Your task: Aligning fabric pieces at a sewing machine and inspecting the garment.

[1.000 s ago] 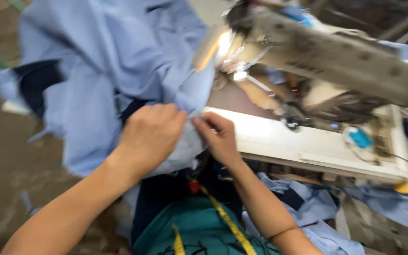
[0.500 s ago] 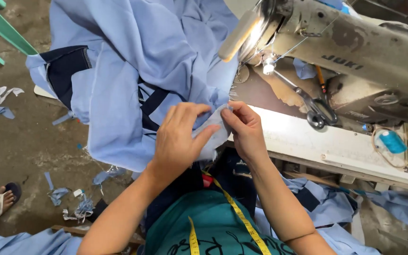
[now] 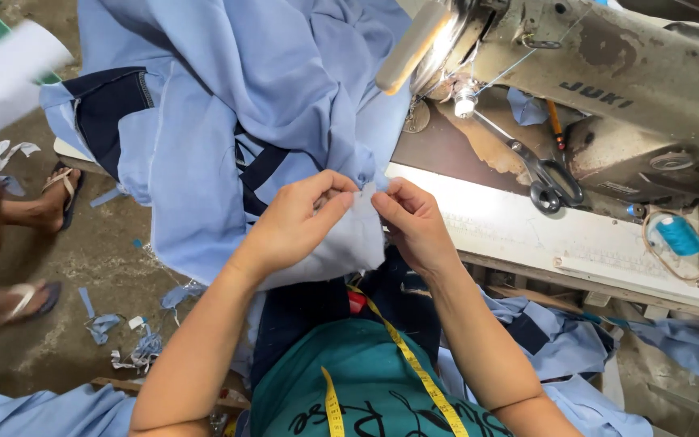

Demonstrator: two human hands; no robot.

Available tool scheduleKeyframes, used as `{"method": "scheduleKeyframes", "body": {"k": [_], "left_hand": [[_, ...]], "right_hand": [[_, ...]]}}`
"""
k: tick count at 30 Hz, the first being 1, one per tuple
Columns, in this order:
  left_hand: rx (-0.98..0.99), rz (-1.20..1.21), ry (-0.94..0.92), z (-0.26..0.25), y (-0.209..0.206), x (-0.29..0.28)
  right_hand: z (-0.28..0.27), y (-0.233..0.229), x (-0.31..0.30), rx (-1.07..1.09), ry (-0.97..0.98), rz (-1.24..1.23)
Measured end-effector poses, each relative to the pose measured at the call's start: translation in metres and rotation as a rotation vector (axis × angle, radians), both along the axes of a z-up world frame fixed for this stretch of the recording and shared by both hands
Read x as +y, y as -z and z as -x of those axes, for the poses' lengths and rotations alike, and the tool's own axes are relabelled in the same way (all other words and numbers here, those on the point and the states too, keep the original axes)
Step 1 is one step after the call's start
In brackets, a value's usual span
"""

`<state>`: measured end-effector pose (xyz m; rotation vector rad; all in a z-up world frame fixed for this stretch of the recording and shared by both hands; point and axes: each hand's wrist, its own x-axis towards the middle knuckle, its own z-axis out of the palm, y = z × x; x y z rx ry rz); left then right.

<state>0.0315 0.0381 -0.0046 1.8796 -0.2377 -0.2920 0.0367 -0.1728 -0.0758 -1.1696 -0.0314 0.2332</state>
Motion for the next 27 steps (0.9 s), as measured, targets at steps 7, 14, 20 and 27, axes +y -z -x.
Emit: {"method": "scheduleKeyframes", "body": {"k": [7,14,20,27], "left_hand": [[0.303,0.488,0.207,-0.019,0.023,0.013],[0.370,0.600,0.175,-0.034,0.044,0.011],[0.536,0.674,0.209,-0.037,0.055,0.010],[0.358,0.240,0.236,-0.029,0.065,0.021]], "right_hand": [[0.005,-0.009,0.003,-0.055,-0.030,0.037],[-0.002,-0.021,0.008,-0.358,-0.066,0.441],[-0.002,-0.057,0.005,-0.668,-0.089,0.662],[-0.017,-0.028,-0.004,-1.047,-0.034,0.965]]}}
